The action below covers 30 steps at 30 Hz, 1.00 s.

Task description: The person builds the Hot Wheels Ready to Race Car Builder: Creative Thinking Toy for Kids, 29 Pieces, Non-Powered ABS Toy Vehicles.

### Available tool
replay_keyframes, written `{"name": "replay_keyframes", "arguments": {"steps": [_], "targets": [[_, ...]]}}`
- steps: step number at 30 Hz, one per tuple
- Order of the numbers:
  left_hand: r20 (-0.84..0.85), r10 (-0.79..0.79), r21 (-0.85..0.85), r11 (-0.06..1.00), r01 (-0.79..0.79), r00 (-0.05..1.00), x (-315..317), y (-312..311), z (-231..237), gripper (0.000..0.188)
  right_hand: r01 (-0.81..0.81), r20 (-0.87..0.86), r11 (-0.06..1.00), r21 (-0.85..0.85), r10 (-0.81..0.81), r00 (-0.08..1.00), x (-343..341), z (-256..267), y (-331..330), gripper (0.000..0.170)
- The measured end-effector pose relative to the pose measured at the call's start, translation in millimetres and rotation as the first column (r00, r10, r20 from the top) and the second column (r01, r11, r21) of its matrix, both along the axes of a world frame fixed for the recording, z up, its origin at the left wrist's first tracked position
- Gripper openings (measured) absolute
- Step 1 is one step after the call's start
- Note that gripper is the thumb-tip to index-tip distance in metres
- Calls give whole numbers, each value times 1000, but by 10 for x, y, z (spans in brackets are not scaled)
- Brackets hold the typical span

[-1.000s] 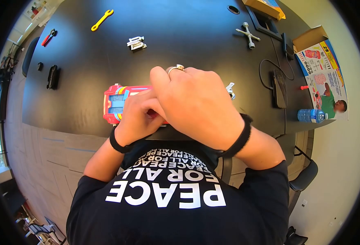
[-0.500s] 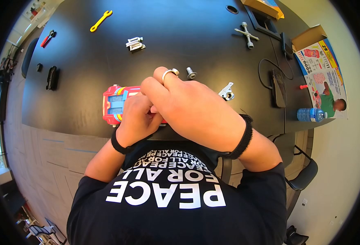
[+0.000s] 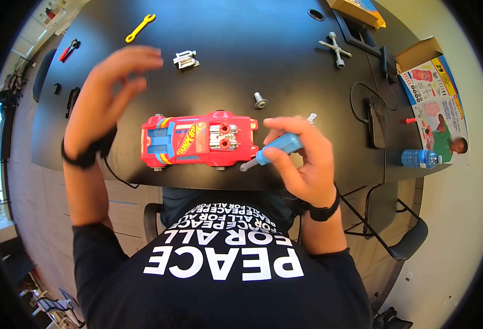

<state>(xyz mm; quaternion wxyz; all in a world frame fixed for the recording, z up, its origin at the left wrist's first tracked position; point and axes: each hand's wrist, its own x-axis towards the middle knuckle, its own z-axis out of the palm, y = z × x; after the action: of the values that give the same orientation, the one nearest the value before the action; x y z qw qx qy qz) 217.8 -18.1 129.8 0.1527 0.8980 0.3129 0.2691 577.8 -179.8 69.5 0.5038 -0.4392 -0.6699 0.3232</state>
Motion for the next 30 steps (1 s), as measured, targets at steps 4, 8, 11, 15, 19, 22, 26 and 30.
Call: {"name": "replay_keyframes", "arguments": {"steps": [4,8,11,15,19,22,26,30], "targets": [[-114,47,139,990,-31,992,138,923,-562,53,-12,-1,1000,-21,12,1000,-54,-165,1,36],[-345,-48,7,999,53,937,245,1125,-974,55,24,107,996,89,-34,994,-32,-166,-24,37],[-399,-68,-153,988,7,915,288,1111,-986,54,44,148,990,131,-63,987,73,-193,-40,36],[-449,6,-273,951,-143,894,217,900,-830,51,82,117,994,68,-90,989,176,-232,-57,36],[-653,58,-150,967,-204,756,197,789,-646,51,90,102,993,71,-97,990,169,-233,-3,35],[-605,65,-101,982,-157,794,98,831,-686,58,60,123,993,100,-72,990,131,-217,46,35],[-484,-30,7,999,38,875,-3,853,-763,71,40,147,992,123,-58,987,92,-214,65,35],[-483,-74,-195,981,-24,873,-54,899,-851,74,47,142,989,137,-66,988,96,-220,56,35]]}}
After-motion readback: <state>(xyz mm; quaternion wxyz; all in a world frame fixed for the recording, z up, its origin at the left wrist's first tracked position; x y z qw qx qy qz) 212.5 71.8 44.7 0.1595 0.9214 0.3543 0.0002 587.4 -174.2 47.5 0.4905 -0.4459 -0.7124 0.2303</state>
